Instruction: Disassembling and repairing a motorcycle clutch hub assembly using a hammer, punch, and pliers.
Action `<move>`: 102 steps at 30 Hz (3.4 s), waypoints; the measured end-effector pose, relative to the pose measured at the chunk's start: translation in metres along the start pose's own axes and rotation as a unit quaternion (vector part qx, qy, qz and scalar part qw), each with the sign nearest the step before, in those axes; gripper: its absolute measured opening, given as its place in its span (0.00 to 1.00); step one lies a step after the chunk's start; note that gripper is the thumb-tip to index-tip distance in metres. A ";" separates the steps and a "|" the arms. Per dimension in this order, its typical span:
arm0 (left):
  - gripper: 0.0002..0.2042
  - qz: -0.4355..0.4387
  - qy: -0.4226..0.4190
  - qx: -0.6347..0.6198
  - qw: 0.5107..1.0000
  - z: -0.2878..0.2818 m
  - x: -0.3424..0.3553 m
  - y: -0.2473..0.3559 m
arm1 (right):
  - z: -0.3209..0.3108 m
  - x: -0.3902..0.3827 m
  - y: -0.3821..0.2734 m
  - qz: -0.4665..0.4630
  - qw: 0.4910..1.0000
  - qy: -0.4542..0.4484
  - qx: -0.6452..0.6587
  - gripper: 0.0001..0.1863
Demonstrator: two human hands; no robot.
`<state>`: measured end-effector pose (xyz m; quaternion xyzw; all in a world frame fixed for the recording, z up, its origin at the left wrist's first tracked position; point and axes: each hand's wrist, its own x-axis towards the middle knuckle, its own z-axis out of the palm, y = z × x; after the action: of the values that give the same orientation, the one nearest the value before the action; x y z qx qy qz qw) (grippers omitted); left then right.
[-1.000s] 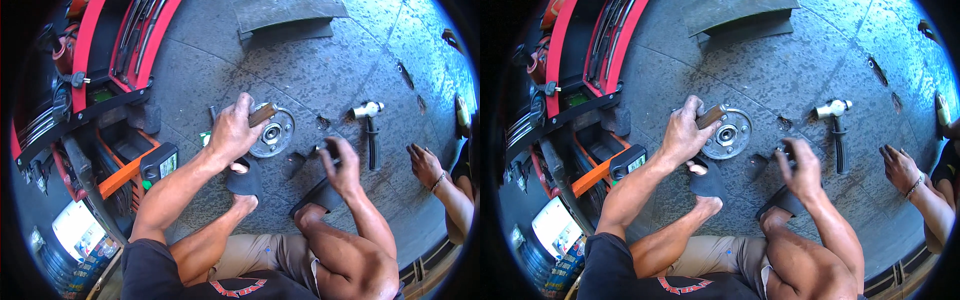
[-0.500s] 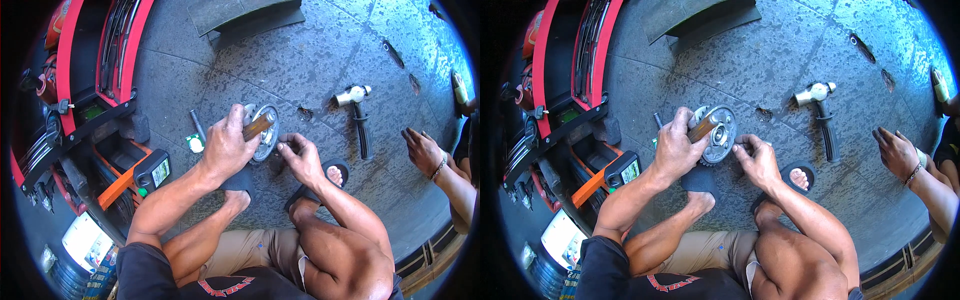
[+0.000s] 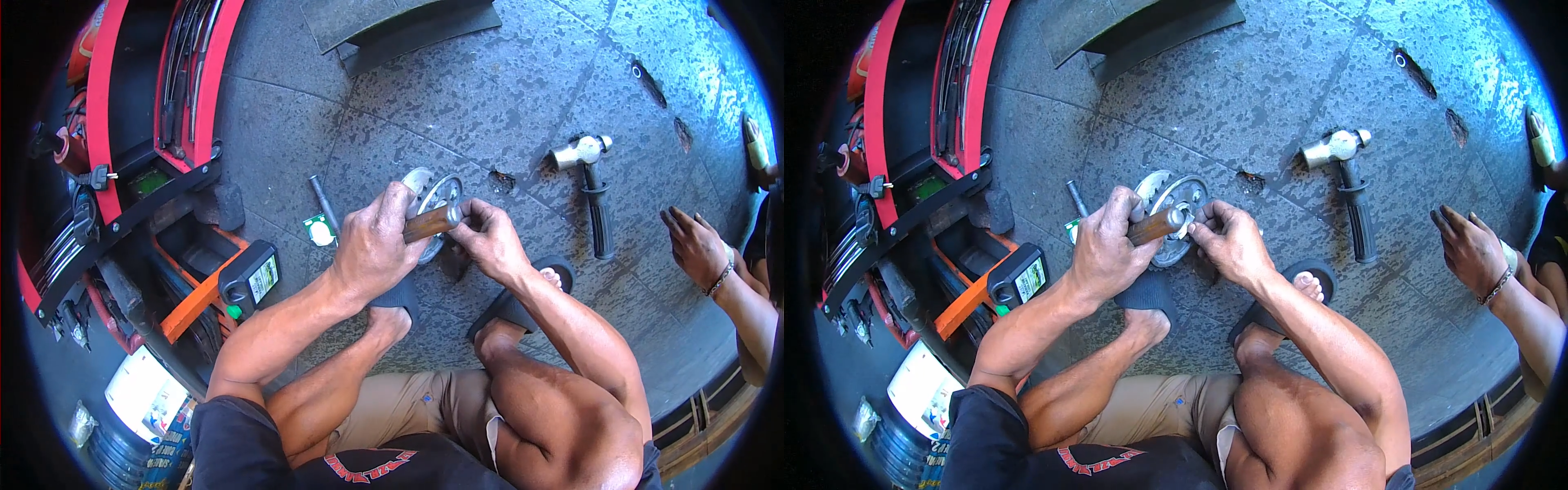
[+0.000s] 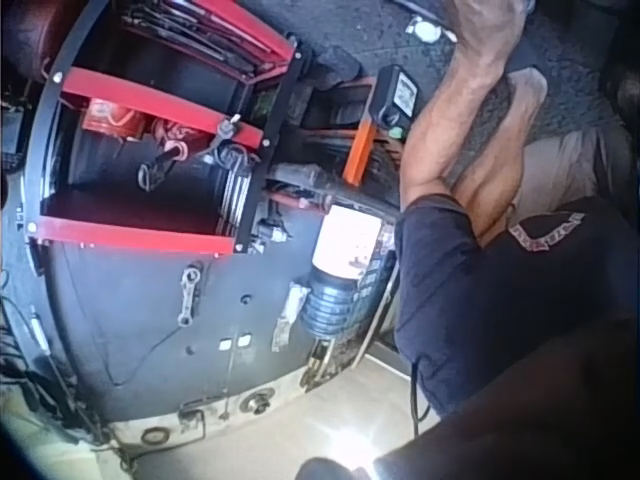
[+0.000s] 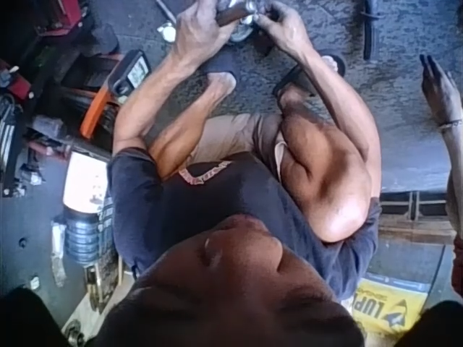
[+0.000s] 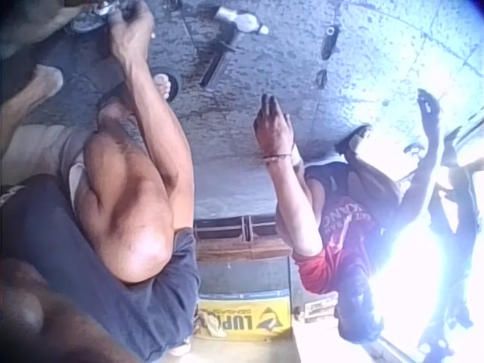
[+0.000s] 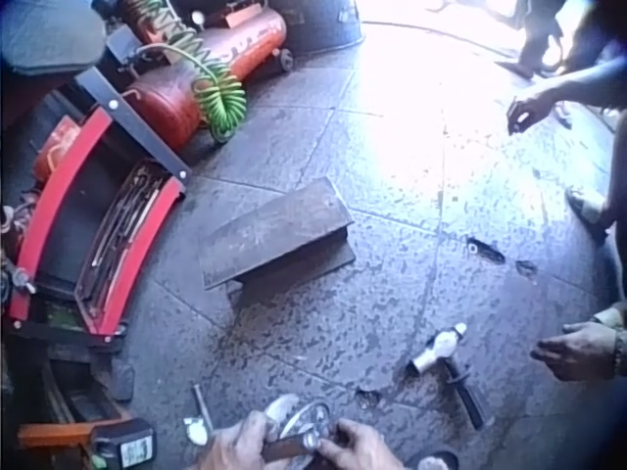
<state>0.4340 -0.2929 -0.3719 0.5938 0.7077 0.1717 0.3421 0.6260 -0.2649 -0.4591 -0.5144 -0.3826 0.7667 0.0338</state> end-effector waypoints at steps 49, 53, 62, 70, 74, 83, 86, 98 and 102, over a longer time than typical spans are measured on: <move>0.19 0.000 -0.199 -0.002 0.980 -0.013 0.040 -0.054 | 0.021 -0.018 0.040 0.002 0.995 -0.026 -0.096 0.21; 0.17 0.022 -0.056 -0.007 0.998 -0.024 0.017 -0.045 | -0.008 -0.038 0.006 -0.016 0.997 -0.010 -0.075 0.18; 0.19 -0.129 -0.158 -0.120 0.972 -0.018 -0.013 -0.046 | -0.139 -0.061 -0.029 -0.209 0.910 0.329 -0.143 0.13; 0.19 -0.167 -0.186 -0.136 0.958 -0.016 -0.012 -0.043 | -0.152 -0.058 -0.001 -0.084 0.875 0.345 -0.329 0.30; 0.19 -0.155 -0.168 -0.135 0.964 -0.017 -0.013 -0.041 | -0.145 -0.052 -0.007 -0.082 0.868 0.343 -0.349 0.32; 0.16 -0.093 -0.242 -0.067 0.964 -0.020 -0.002 -0.051 | -0.143 -0.055 -0.020 -0.030 0.879 0.322 -0.351 0.21; 0.15 -0.103 -0.264 -0.065 0.957 -0.016 0.002 -0.055 | -0.136 -0.066 -0.042 -0.035 0.884 0.302 -0.356 0.20; 0.17 -0.007 -0.225 -0.081 0.971 -0.016 -0.005 -0.051 | -0.087 -0.082 -0.103 -0.173 0.948 0.090 -0.252 0.27; 0.18 0.004 -0.230 -0.077 0.970 -0.017 -0.001 -0.049 | -0.077 -0.084 -0.119 -0.159 0.921 0.005 -0.356 0.23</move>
<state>0.3870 -0.3023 -0.3917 0.5921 0.5926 0.0855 0.5394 0.6874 -0.1757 -0.3351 -0.4287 -0.7070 0.5617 -0.0283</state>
